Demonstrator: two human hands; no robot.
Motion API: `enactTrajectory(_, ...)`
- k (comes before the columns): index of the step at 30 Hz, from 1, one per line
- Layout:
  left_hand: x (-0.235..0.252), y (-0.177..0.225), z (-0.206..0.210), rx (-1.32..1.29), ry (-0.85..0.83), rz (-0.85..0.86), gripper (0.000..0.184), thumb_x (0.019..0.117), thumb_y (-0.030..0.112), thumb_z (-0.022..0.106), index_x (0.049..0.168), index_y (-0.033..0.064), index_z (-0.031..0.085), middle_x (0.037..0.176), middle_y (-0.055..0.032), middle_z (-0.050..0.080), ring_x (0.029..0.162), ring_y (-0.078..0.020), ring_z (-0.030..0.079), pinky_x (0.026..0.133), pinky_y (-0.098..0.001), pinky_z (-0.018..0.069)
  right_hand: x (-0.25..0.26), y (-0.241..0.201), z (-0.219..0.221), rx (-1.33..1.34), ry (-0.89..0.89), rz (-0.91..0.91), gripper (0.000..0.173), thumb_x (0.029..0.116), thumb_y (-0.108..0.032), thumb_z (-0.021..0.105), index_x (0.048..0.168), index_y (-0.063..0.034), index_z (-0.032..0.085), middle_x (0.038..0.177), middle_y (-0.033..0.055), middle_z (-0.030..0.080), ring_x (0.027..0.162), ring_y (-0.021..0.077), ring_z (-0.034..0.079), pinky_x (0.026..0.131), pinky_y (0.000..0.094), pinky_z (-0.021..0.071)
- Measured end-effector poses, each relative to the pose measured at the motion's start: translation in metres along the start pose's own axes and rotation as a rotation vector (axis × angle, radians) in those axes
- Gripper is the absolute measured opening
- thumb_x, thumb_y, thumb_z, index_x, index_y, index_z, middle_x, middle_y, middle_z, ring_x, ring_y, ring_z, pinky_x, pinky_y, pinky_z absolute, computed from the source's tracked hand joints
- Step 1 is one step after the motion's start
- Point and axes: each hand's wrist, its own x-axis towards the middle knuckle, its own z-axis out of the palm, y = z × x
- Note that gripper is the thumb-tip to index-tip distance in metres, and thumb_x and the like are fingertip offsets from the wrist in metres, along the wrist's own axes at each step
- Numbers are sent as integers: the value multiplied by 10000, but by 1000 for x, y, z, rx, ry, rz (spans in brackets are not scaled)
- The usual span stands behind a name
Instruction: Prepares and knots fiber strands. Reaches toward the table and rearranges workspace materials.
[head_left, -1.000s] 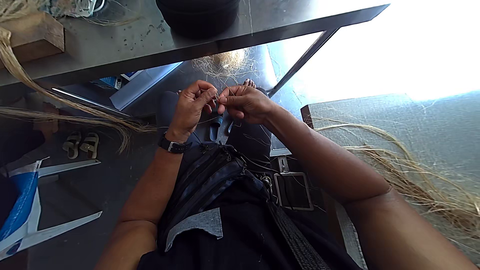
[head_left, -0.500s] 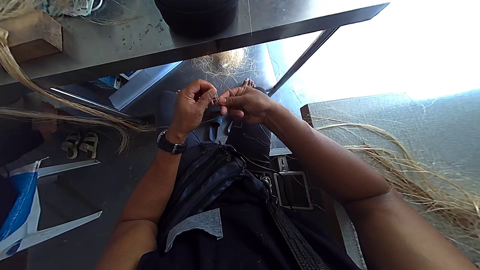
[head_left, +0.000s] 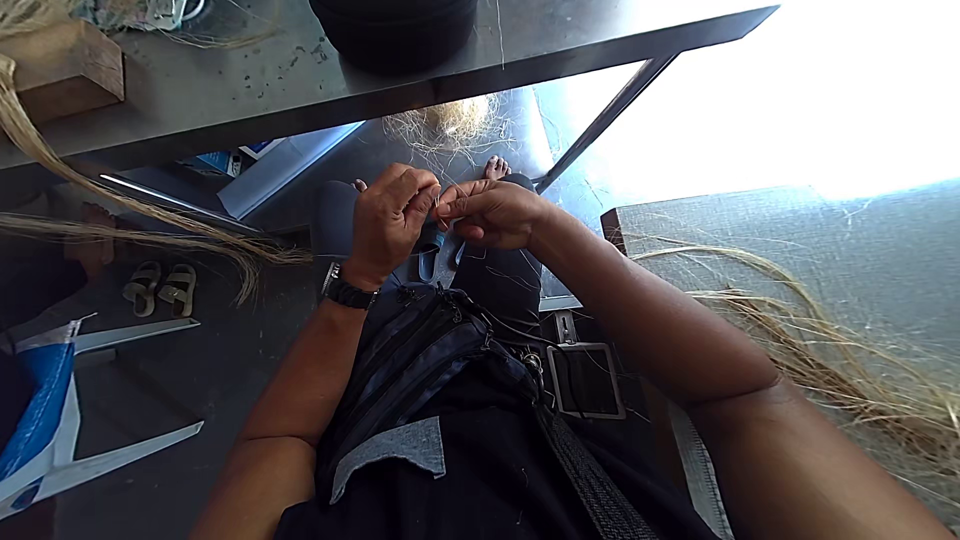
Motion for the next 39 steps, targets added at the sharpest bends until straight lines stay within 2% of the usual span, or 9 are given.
enactTrajectory(5, -1, -9, 1, -381, 20, -222, 141, 1043, 103, 572, 1075, -9, 651, 931, -76, 705, 778, -142, 689, 692, -305, 603, 3, 1, -3, -54, 130, -118, 133, 1014, -76, 577, 939, -55, 684, 695, -7, 618, 425, 0, 358, 384, 160, 294)
enactTrajectory(10, -11, -5, 10, -717, -141, -472, 295, 1099, 183, 434, 1296, -16, 526, 1103, -162, 697, 958, -263, 723, 820, -409, 627, 4, 0, -3, -53, 272, -206, 128, 1000, -81, 607, 920, -49, 702, 647, -11, 578, 416, 9, 332, 375, 168, 269)
enactTrajectory(12, -15, 0, 16, -765, -181, -507, 267, 1089, 179, 472, 1262, -13, 539, 1003, -141, 699, 810, -224, 718, 727, -364, 630, 5, 0, -3, -49, 328, -217, 142, 1002, -86, 604, 908, -48, 704, 619, -23, 530, 415, 11, 316, 375, 167, 257)
enactTrajectory(15, -17, 4, 22, -734, -162, -541, 163, 1048, 158, 580, 1107, 16, 635, 787, -43, 633, 585, -98, 549, 499, -218, 447, 5, -2, -3, -48, 427, -195, 186, 999, -100, 569, 857, -70, 686, 605, -45, 488, 414, 14, 296, 374, 167, 247)
enactTrajectory(20, -25, 14, 6, -593, -211, -471, 133, 1049, 182, 594, 1020, 85, 681, 678, -15, 569, 477, -71, 459, 417, -174, 367, 3, -3, -1, -46, 486, -186, 208, 987, -113, 539, 818, -88, 658, 573, -54, 437, 408, 25, 293, 377, 181, 246)
enactTrajectory(28, -27, 13, 1, -518, -237, -399, 129, 1035, 164, 615, 1060, 74, 705, 678, -18, 582, 485, -72, 472, 427, -181, 378, 3, 0, 0, -50, 439, -252, 206, 1007, -73, 536, 843, -68, 660, 567, -46, 443, 404, 23, 304, 372, 175, 251)
enactTrajectory(32, -27, 1, -8, -314, -248, -344, 146, 1033, 173, 617, 1109, 92, 712, 754, -18, 639, 558, -78, 542, 510, -214, 462, 3, 0, -4, -71, 395, -328, 193, 1002, -47, 546, 855, -43, 671, 574, -33, 469, 408, 25, 324, 372, 177, 269)
enactTrajectory(36, -31, -15, -23, 32, -125, -240, 178, 1040, 177, 601, 1117, 68, 719, 912, -57, 687, 710, -89, 606, 668, -253, 524, 4, -1, -3, -104, 386, -362, 176, 986, -27, 570, 849, -46, 680, 584, -30, 503, 412, 18, 324, 376, 175, 262)
enactTrajectory(39, -41, -18, -31, 130, 10, -237, 208, 1058, 205, 576, 1134, 59, 704, 913, -70, 678, 717, -98, 611, 668, -242, 528, 4, 0, -3, -122, 385, -360, 161, 987, -34, 581, 864, -38, 684, 578, -27, 487, 418, 26, 328, 381, 180, 260)
